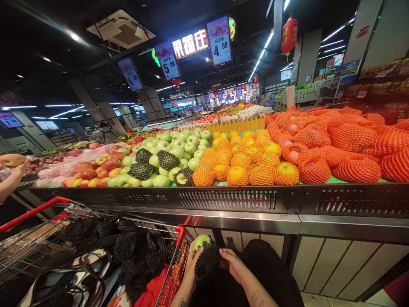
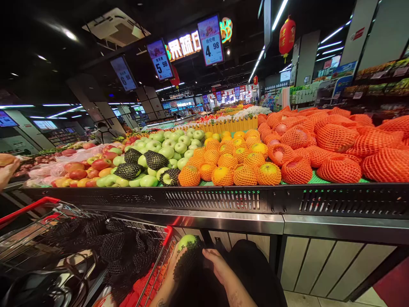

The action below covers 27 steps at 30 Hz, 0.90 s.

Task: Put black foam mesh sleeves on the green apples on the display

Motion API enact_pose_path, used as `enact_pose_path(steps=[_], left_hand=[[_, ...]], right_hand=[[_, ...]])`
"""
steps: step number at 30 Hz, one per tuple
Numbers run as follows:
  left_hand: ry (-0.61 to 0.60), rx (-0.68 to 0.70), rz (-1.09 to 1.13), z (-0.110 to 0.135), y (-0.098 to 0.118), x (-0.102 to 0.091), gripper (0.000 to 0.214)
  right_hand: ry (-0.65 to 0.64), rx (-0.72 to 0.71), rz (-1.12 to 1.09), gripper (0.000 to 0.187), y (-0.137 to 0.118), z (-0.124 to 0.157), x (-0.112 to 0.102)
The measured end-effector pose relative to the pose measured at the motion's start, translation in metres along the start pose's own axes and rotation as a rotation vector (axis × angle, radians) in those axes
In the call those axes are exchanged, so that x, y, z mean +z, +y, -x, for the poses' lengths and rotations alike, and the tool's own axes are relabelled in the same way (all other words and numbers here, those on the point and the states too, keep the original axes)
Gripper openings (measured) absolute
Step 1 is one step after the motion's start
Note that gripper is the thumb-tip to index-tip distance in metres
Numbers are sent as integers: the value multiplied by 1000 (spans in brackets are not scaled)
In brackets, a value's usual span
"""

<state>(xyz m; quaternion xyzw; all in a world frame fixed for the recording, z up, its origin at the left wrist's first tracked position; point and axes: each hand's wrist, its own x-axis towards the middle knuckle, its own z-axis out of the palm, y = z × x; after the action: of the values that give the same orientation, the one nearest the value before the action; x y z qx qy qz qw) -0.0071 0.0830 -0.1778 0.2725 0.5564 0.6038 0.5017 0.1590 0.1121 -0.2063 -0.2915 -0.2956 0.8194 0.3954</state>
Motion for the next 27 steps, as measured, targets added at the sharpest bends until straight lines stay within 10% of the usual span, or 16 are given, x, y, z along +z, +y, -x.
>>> enact_pose_path(steps=[7,15,27], left_hand=[[-12,206,-135,11,-7,6,60],[106,35,36,9,-17,8,72],[-232,94,-279,18,-35,6,75]], right_hand=[[72,-77,-149,29,-14,0,3],[53,78,-78,38,-7,4,1],[54,-134,-2,36,-20,-7,-3]])
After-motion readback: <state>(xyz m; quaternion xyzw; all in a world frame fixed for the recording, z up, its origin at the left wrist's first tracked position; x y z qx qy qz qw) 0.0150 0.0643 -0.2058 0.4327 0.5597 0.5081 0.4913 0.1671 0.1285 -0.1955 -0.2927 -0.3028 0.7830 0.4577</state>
